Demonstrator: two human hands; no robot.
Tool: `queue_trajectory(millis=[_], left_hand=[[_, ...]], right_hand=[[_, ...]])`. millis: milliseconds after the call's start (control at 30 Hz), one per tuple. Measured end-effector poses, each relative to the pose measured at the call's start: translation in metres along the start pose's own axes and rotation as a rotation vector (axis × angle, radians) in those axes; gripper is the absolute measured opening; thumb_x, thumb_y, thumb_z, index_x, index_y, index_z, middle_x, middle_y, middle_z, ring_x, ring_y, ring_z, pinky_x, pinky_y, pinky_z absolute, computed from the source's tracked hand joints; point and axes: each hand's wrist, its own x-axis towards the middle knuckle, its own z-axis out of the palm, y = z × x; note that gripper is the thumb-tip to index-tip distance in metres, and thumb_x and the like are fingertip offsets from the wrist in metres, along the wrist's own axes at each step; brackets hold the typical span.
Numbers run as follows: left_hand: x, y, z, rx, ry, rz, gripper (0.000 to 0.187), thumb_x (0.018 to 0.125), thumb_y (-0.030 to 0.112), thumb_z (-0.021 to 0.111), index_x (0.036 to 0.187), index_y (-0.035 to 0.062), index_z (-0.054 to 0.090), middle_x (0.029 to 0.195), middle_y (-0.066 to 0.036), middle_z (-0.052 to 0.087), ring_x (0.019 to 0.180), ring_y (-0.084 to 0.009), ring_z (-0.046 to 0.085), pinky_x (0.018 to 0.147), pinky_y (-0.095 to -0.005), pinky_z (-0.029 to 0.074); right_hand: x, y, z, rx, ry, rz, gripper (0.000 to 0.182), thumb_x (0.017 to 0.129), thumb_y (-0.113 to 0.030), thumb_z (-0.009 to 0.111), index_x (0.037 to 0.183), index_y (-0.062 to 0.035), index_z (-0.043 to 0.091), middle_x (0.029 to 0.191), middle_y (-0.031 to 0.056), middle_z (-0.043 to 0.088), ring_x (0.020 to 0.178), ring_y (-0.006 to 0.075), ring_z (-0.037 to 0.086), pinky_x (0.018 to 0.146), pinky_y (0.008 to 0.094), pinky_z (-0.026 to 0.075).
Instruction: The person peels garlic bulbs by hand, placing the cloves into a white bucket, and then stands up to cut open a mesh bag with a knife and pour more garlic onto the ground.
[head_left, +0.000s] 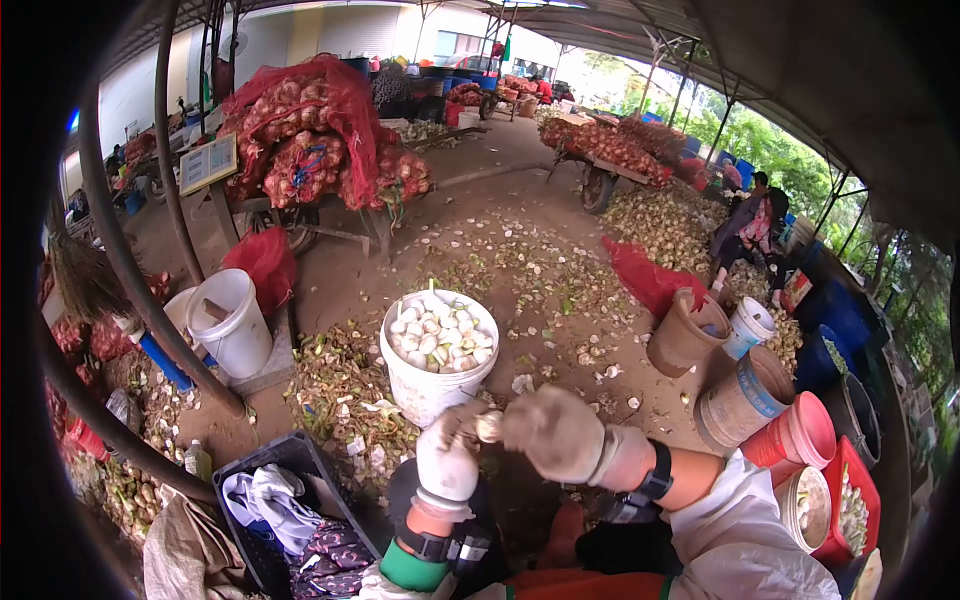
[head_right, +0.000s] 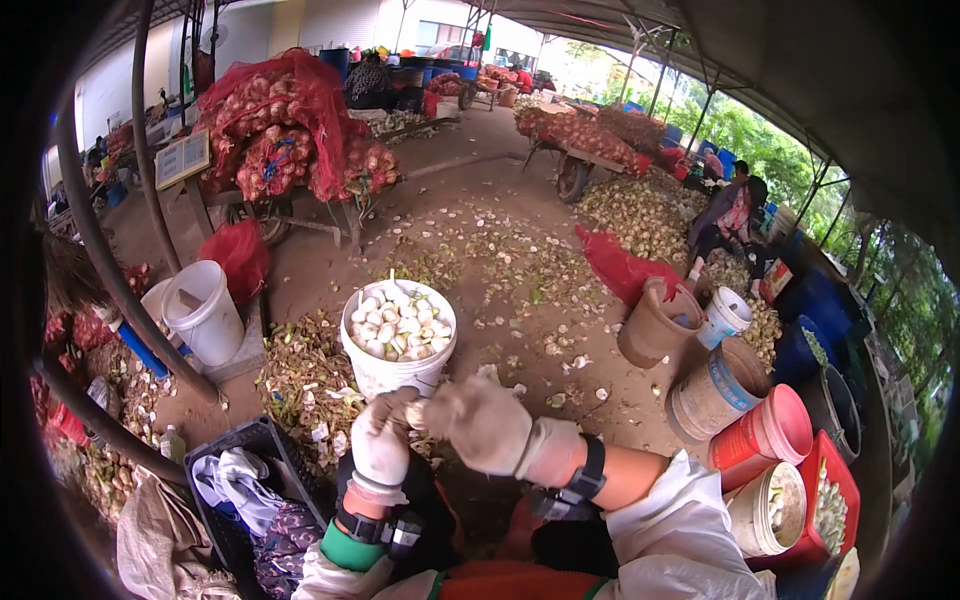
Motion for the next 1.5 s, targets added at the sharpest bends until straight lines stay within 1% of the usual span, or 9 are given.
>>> queue_trajectory(millis=[100, 167, 300, 633, 900, 1033, 1300, 1367, 1500], left_hand=[[0.0, 0.017, -0.006, -0.123, 0.144, -0.183, 0.017, 0.093, 0.006, 0.051, 0.101, -0.0058, 0.061, 0.086, -0.01, 0.065, 0.07, -0.0153, 0.062, 0.065, -0.0259, 0.052], [-0.005, 0.011, -0.007, 0.058, 0.112, -0.03, 0.017, 0.093, 0.005, 0.052, 0.1, -0.0059, 0.062, 0.086, -0.009, 0.065, 0.07, -0.014, 0.062, 0.064, -0.0258, 0.052], [-0.011, 0.011, 0.009, 0.375, 0.041, 0.238, 0.013, 0.089, 0.003, 0.054, 0.094, -0.0033, 0.064, 0.081, -0.011, 0.065, 0.068, -0.0167, 0.063, 0.064, -0.0276, 0.051], [-0.05, 0.006, 0.027, 0.438, -0.012, 0.267, 0.021, 0.071, -0.006, 0.054, 0.089, 0.0025, 0.06, 0.083, -0.018, 0.06, 0.077, -0.0382, 0.058, 0.068, -0.0438, 0.048], [-0.038, -0.004, 0.056, 0.215, -0.079, 0.055, 0.019, 0.079, -0.008, 0.051, 0.091, 0.0007, 0.062, 0.076, -0.012, 0.063, 0.067, -0.0241, 0.063, 0.061, -0.0327, 0.05], [-0.015, -0.022, 0.077, -0.49, -0.047, -0.346, 0.015, 0.094, 0.005, 0.049, 0.101, -0.0022, 0.06, 0.086, -0.01, 0.066, 0.063, -0.0145, 0.061, 0.057, -0.0236, 0.051], [0.014, -0.049, 0.115, -0.529, -0.152, -0.503, 0.017, 0.095, 0.008, 0.047, 0.106, -0.0016, 0.056, 0.089, -0.013, 0.065, 0.072, -0.0182, 0.065, 0.066, -0.0265, 0.054], [0.012, -0.043, 0.13, -0.366, -0.162, -0.359, 0.016, 0.095, 0.006, 0.045, 0.104, -0.001, 0.056, 0.089, -0.013, 0.065, 0.076, -0.0178, 0.065, 0.068, -0.0278, 0.054], [0.03, -0.09, 0.117, -0.221, -0.109, -0.186, 0.016, 0.095, 0.006, 0.044, 0.104, -0.0001, 0.055, 0.092, -0.012, 0.065, 0.077, -0.0163, 0.063, 0.067, -0.0284, 0.053]], right_hand=[[-0.029, -0.019, 0.002, -0.155, -0.394, -0.221, 0.027, 0.08, -0.014, 0.053, 0.106, -0.0123, 0.059, 0.101, 0.0088, 0.06, 0.099, 0.0249, 0.056, 0.081, 0.0374, 0.046], [-0.029, -0.018, -0.013, -0.251, -0.731, 0.192, 0.032, 0.081, -0.017, 0.054, 0.112, -0.0109, 0.059, 0.106, 0.0103, 0.06, 0.105, 0.0274, 0.056, 0.087, 0.0384, 0.046], [-0.002, -0.034, -0.055, -0.012, 0.067, 0.073, 0.04, 0.081, -0.029, 0.06, 0.115, -0.0078, 0.058, 0.109, 0.0134, 0.059, 0.107, 0.0317, 0.054, 0.091, 0.0378, 0.045], [-0.019, -0.039, -0.03, -0.114, -0.138, -0.073, 0.021, 0.076, -0.018, 0.062, 0.093, -0.0064, 0.057, 0.092, 0.0128, 0.055, 0.091, 0.0318, 0.056, 0.082, 0.0424, 0.045], [-0.039, -0.008, -0.043, -0.159, -0.13, -0.186, 0.01, 0.075, -0.007, 0.058, 0.084, -0.0052, 0.054, 0.08, 0.0104, 0.054, 0.081, 0.0284, 0.057, 0.072, 0.0371, 0.048], [-0.048, 0.012, -0.034, -0.051, 0.108, -0.036, 0.01, 0.076, -0.004, 0.059, 0.085, -0.0053, 0.057, 0.077, 0.0098, 0.056, 0.07, 0.0296, 0.057, 0.064, 0.0371, 0.048], [-0.079, 0.079, 0.005, 1.103, 0.819, 0.861, 0.009, 0.079, -0.007, 0.065, 0.083, -0.0033, 0.058, 0.072, 0.0126, 0.059, 0.063, 0.0263, 0.057, 0.059, 0.0331, 0.046], [-0.072, 0.098, 0.003, -0.042, 0.753, 0.617, 0.01, 0.08, -0.009, 0.064, 0.079, -0.0037, 0.055, 0.074, 0.0167, 0.059, 0.064, 0.0345, 0.056, 0.059, 0.0391, 0.046], [-0.089, 0.147, 0.005, -0.121, 0.611, 0.825, 0.012, 0.082, -0.015, 0.064, 0.081, -0.005, 0.057, 0.079, 0.0162, 0.06, 0.076, 0.0357, 0.059, 0.064, 0.0414, 0.048]])
